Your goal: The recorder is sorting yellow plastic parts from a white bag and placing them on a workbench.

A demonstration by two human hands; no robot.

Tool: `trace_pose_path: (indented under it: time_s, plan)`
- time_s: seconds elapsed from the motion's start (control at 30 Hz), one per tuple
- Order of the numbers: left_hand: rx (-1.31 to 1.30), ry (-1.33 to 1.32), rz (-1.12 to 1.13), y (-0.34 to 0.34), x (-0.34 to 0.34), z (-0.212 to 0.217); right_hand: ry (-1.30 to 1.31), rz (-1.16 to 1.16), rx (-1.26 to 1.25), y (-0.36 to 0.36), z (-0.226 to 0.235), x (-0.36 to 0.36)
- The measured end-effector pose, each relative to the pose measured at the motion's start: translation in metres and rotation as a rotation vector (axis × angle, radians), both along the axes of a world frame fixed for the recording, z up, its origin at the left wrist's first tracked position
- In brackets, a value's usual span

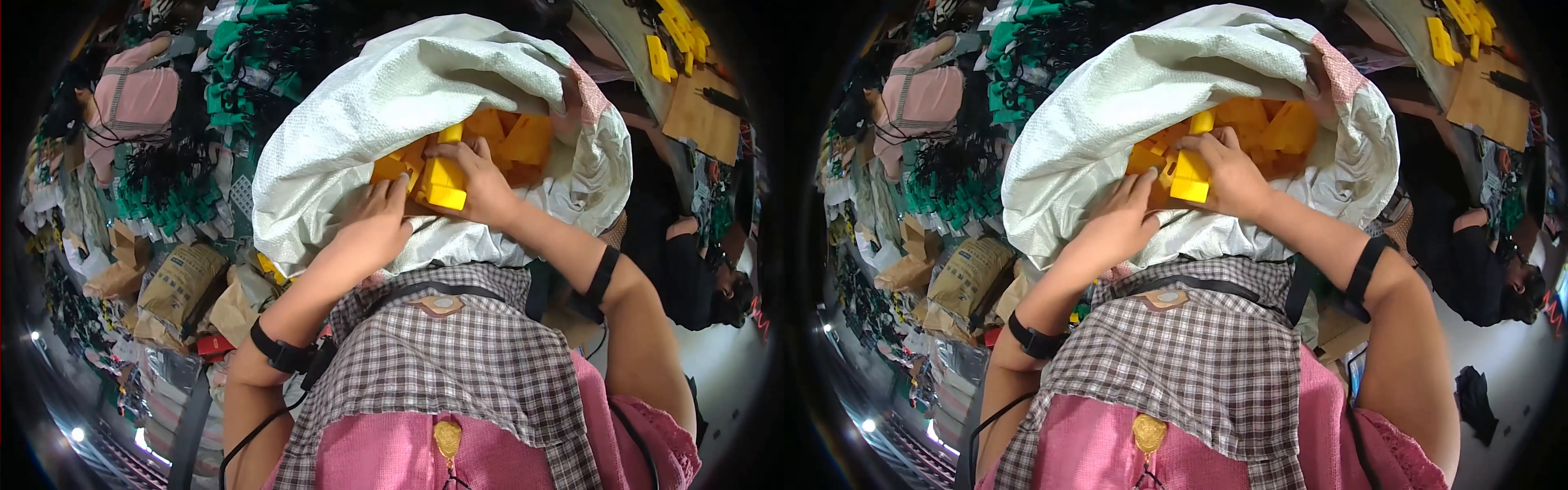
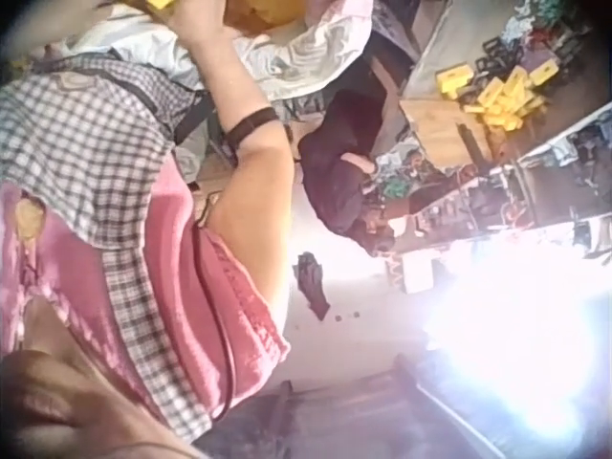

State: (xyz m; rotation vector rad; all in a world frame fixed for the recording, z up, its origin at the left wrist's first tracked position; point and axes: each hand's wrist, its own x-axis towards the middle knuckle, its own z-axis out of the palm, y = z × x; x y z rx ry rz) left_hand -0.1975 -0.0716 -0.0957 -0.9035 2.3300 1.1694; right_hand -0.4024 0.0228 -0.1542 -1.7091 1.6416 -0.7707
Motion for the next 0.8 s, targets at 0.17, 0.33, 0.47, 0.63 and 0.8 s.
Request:
trace_pose_path:
  time_s: [0.17, 0.33, 0.47, 0.63, 0.8]
  plan:
    - [-0.058, 0.127, 0.056, 0.019, -0.020, -0.025, -0.055, -0.186, -0.021, 0.000, 0.006, 0.008]
    - [-0.266, 0.246, 0.159, 0.032, -0.033, -0.042, -0.036, -0.288, -0.016, 0.002, 0.007, 0.012]
    - [-0.240, 0.505, 0.312, 0.029, -0.039, -0.049, -0.171, -0.422, 0.067, 0.002, 0.023, 0.028]
    - [0.234, 0.615, 0.547, 0.020, -0.014, -0.045, 0.005, -0.004, 0.217, -0.011, 0.065, -0.013]
    - [0.276, 0.775, 0.448, 0.004, -0.002, -0.030, 0.236, 0.185, 0.087, -0.001, 0.062, -0.031]
